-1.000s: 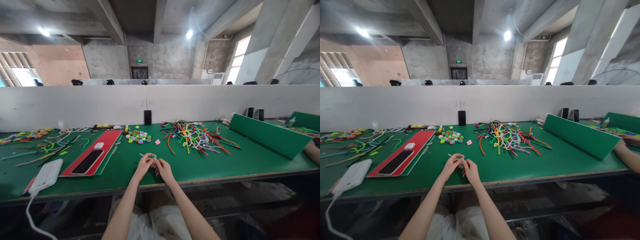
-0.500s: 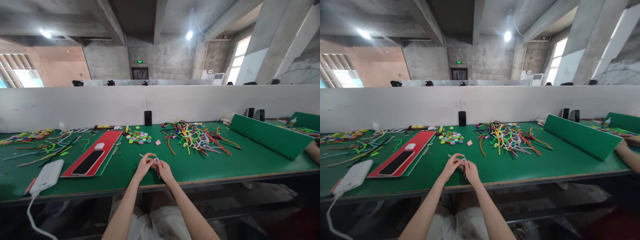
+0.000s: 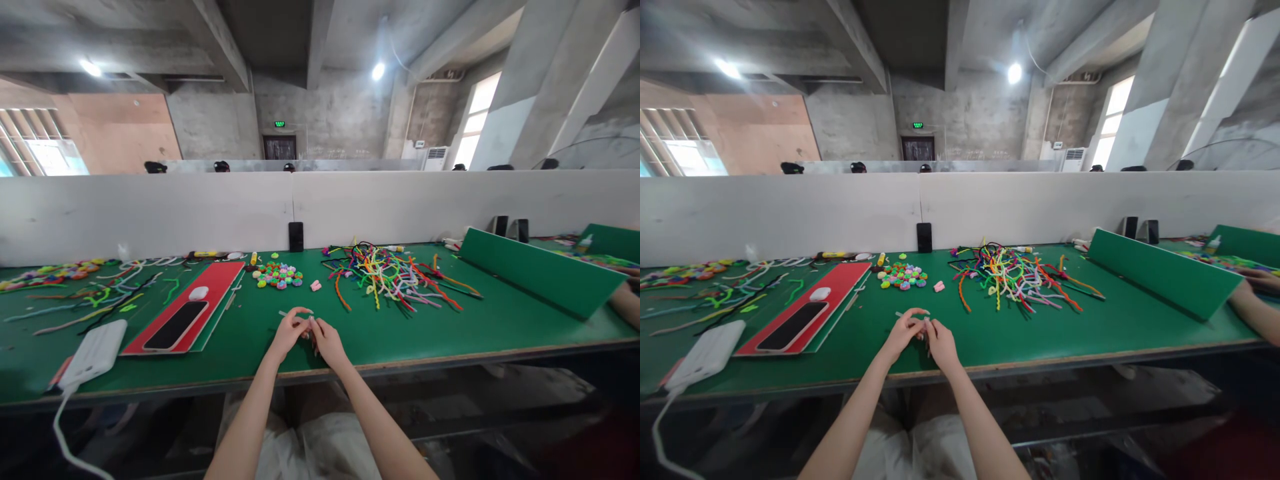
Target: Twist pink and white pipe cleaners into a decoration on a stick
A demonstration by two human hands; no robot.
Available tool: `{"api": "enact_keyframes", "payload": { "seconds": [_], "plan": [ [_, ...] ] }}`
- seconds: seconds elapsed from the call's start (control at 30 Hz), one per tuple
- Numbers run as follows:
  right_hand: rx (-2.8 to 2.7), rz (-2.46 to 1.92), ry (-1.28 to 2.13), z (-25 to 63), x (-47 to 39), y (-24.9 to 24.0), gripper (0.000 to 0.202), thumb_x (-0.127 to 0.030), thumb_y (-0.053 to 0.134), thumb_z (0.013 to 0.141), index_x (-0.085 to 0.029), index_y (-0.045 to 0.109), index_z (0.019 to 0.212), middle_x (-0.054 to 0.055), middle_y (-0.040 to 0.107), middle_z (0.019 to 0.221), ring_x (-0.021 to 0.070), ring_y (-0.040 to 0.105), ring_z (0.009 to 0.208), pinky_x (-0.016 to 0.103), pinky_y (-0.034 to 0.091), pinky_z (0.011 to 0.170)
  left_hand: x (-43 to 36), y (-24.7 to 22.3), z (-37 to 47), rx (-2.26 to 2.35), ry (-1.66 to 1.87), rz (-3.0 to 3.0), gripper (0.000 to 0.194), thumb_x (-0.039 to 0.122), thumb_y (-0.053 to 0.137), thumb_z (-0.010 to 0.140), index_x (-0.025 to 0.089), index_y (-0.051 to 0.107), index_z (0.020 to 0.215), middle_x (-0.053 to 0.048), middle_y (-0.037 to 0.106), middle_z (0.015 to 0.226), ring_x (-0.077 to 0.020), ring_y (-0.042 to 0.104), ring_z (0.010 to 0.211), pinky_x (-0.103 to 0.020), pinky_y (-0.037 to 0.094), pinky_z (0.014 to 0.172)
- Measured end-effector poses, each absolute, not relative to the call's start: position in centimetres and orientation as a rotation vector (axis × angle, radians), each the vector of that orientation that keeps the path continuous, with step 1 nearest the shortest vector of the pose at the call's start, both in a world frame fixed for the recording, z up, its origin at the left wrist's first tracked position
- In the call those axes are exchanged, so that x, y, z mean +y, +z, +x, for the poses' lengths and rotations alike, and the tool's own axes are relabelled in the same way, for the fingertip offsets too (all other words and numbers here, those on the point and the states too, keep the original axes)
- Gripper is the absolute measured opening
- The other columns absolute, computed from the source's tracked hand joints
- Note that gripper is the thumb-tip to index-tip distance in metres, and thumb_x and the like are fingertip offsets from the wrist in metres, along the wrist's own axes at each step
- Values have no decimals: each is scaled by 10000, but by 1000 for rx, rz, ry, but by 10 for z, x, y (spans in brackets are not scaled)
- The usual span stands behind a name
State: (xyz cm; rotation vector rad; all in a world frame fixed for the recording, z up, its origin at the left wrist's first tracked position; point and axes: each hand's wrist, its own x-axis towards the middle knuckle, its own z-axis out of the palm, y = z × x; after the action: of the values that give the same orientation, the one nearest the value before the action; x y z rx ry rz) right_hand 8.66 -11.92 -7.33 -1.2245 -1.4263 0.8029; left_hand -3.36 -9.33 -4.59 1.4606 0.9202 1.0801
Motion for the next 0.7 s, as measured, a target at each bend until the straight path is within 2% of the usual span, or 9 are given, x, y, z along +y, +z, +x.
{"api": "enact_keyframes", "payload": {
  "seconds": [0.2, 0.37, 0.57, 0.7],
  "plan": [
    [-1418, -1242, 779, 87, -114, -75, 439, -497, 367, 807, -197, 451, 498, -33, 438, 441, 106, 416, 427, 201, 279, 417, -94, -44, -34, 909, 1080, 1451, 328, 293, 612, 654, 147, 523, 934, 44, 549, 531, -84, 495, 463, -212, 404, 512],
    [-1424, -1233, 919, 88, -107, -74, 499, -550, 340, 788, -191, 421, 451, -46, 373, 383, 86, 348, 356, 201, 231, 374, -94, -45, -34, 915, 1094, 1427, 337, 293, 618, 641, 149, 518, 929, 42, 554, 541, -82, 494, 451, -213, 402, 502],
    [-1453, -1170, 1188, 98, -106, -64, 499, -599, 334, 763, -186, 424, 497, -89, 275, 347, 53, 222, 267, 191, 190, 287, -94, -44, -33, 921, 1098, 1422, 343, 318, 618, 644, 148, 514, 923, 41, 554, 538, -85, 499, 445, -214, 398, 495],
    [-1453, -1133, 1247, 101, -106, -64, 493, -612, 356, 753, -179, 436, 531, -92, 292, 360, 45, 236, 259, 183, 208, 267, -95, -43, -33, 933, 1100, 1428, 339, 329, 613, 651, 147, 513, 920, 38, 559, 553, -85, 504, 464, -212, 405, 513]
  ]
}}
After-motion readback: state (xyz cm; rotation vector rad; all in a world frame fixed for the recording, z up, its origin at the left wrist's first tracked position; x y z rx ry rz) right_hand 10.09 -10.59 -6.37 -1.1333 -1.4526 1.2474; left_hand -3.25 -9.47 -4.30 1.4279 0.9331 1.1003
